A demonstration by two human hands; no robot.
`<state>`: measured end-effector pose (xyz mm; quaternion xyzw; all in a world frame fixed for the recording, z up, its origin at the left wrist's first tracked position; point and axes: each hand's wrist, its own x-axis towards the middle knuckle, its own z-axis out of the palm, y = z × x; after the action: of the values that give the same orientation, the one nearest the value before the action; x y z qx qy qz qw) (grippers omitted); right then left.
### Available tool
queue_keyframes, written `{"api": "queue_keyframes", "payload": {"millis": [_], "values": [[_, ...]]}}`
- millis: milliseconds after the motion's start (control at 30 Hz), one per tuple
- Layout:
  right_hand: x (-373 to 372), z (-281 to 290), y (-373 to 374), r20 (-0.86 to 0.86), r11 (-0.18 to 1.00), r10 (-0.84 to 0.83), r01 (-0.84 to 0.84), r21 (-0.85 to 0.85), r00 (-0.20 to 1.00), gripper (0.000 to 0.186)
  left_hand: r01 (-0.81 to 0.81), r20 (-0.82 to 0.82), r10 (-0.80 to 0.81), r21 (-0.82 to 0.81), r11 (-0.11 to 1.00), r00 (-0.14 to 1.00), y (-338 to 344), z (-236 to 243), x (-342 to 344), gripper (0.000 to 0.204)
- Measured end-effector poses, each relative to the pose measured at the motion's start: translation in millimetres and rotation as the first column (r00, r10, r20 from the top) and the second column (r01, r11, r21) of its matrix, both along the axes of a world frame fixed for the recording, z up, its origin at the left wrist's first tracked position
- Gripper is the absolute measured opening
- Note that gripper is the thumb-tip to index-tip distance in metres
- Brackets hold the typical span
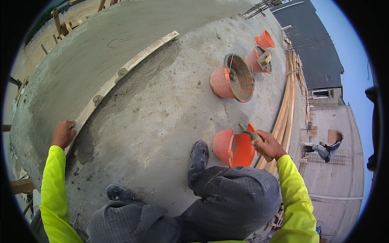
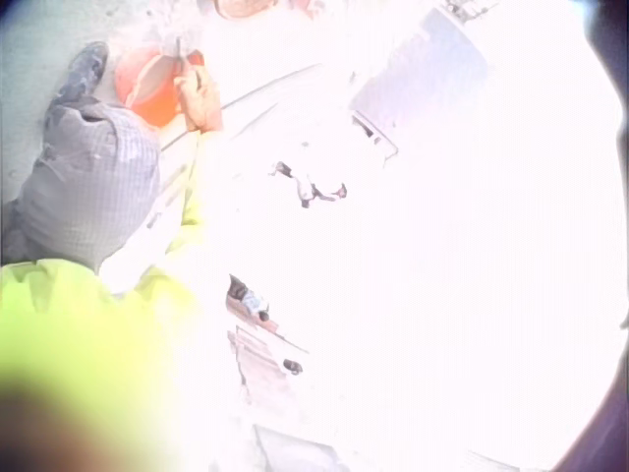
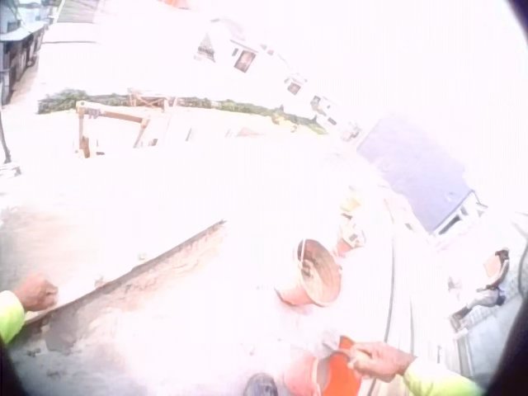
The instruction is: The person selects a wooden plank from a pile and uses it as a straightedge to level wet concrete on a rooftop. They scoop mortar from a bucket with a trowel, apply it along the plank, and repeatedly drag the plank to smooth the surface.
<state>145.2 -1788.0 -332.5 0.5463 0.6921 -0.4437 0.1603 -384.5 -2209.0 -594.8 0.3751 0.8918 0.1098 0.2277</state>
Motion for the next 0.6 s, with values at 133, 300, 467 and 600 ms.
{"api": "queue_keyframes", "payload": {"millis": [133, 300, 467, 600], "values": [[82, -8, -17, 0.162, 0.989, -0.151, 0.147, 0.035, 0.975, 0.025, 0.080, -0.091, -0.078, 0.016, 0.997, 0.993, 1, -1, -2, 0.033], [99, -63, -2, 0.375, 0.972, 0.235, -0.210, -0.108, 0.897, 0.029, 0.041, -0.072, -0.049, -0.107, 0.993, 0.996, 5, 1, 0, 0.032], [84, -82, 61, 0.347, 0.719, 0.695, -0.591, -0.365, 0.630, 0.033, 0.054, -0.108, -0.079, -0.213, 0.976, 0.991, 13, 1, 0, 0.031], [111, -39, 107, 0.307, 0.749, 0.662, -0.587, -0.307, 0.684, 0.037, 0.049, -0.156, -0.084, -0.213, 0.976, 0.984, 12, -1, 3, 0.025]]}}
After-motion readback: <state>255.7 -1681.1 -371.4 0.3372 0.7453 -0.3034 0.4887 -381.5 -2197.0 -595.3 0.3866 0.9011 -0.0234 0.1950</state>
